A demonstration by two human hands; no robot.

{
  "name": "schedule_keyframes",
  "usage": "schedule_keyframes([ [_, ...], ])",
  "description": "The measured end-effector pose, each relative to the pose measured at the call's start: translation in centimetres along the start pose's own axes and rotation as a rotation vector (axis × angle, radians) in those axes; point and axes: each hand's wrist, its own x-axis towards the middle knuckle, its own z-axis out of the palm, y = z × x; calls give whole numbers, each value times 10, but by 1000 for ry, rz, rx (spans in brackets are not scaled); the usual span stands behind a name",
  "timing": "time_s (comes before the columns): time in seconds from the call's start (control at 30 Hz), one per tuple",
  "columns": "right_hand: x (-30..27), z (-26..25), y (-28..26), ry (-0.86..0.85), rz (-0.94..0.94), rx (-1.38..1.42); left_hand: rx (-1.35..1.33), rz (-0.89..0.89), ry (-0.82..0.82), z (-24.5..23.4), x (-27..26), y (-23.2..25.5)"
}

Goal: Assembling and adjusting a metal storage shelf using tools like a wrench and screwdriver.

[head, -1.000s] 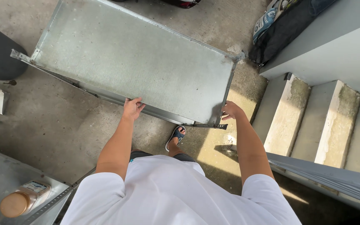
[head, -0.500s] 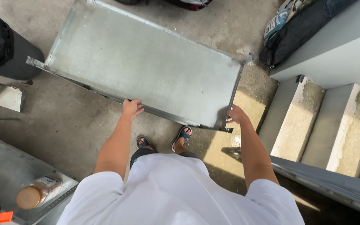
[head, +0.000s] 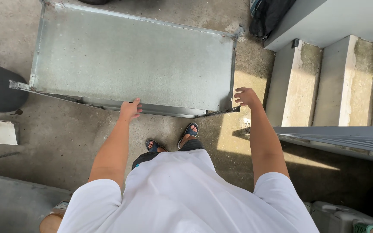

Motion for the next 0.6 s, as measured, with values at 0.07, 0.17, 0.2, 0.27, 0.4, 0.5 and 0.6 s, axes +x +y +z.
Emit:
schedule_keyframes([
  [0.07,-14,5,-1,-30,26,-16,9,-20,-17,-4,-2,-3],
  [0.17,-15,5,2,-68,47,-45,-20,-51,-41,0,-1,-3],
  [0.2,-13,5,3,-82,52,-54,-49,-70,-47,2,-2,-4],
  [0.27,-20,2,13,-97,81,-4,-9,-122,-114,9,-23,7],
  [0.4,-35,9,49,-118,112,324,14,-208,-480,58,-48,-5],
  [0.5,-11,20,100,-125,42,620,123,-163,-534,130,-66,-17],
  [0.6,-22,42,119,-90,91,799,138,-155,-593,193,-77,-37],
])
